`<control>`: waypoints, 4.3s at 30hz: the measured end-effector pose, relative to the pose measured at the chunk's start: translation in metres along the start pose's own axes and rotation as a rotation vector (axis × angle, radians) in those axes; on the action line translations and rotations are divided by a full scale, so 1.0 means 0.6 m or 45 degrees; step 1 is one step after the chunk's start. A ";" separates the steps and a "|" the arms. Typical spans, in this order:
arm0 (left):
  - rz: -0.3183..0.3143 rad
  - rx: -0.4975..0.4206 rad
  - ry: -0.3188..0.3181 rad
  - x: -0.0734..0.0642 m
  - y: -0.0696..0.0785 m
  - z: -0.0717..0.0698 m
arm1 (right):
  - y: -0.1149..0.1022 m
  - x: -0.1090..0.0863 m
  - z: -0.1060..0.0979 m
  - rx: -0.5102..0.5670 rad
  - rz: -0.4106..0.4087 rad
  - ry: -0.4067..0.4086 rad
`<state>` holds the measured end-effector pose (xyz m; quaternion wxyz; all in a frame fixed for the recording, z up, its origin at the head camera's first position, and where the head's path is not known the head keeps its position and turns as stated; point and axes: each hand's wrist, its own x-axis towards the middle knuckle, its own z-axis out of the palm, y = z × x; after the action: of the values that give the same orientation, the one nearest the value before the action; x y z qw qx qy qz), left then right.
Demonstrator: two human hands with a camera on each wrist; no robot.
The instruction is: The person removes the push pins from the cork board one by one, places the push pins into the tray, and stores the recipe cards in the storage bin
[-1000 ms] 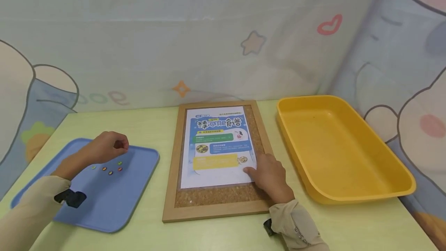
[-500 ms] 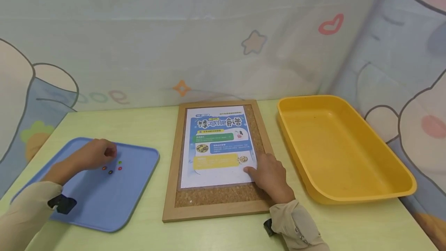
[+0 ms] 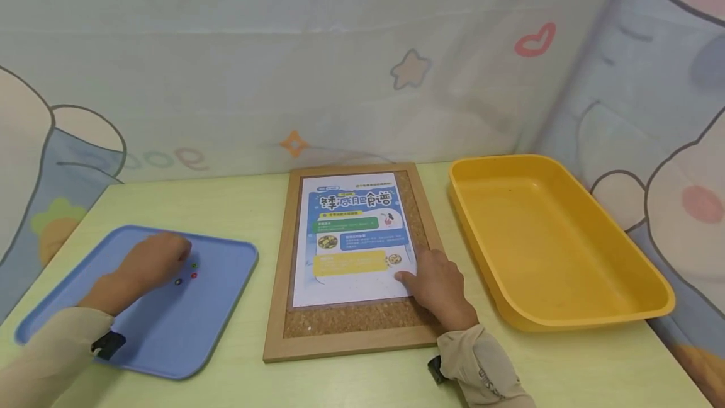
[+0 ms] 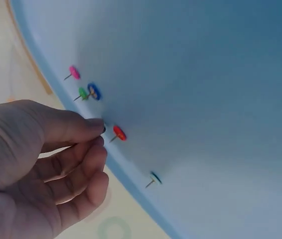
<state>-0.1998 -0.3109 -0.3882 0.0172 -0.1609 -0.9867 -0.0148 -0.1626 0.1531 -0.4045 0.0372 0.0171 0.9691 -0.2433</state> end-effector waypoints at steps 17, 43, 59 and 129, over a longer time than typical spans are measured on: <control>0.154 0.227 0.181 -0.013 0.024 0.009 | -0.001 -0.002 0.001 -0.001 0.009 0.002; 0.000 -0.076 -0.031 0.002 0.021 -0.003 | -0.002 0.000 -0.001 0.000 0.014 -0.010; -0.067 -0.260 0.026 -0.003 0.006 -0.013 | -0.004 -0.001 -0.004 0.012 0.028 -0.013; -0.532 -2.063 -0.356 0.071 0.232 -0.005 | 0.074 0.027 -0.031 1.634 -0.023 -0.562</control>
<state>-0.1959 -0.1653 -0.3800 -0.2285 0.0619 -0.6737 -0.7001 -0.1776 0.2013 -0.4106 0.2145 -0.0222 0.6026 -0.7684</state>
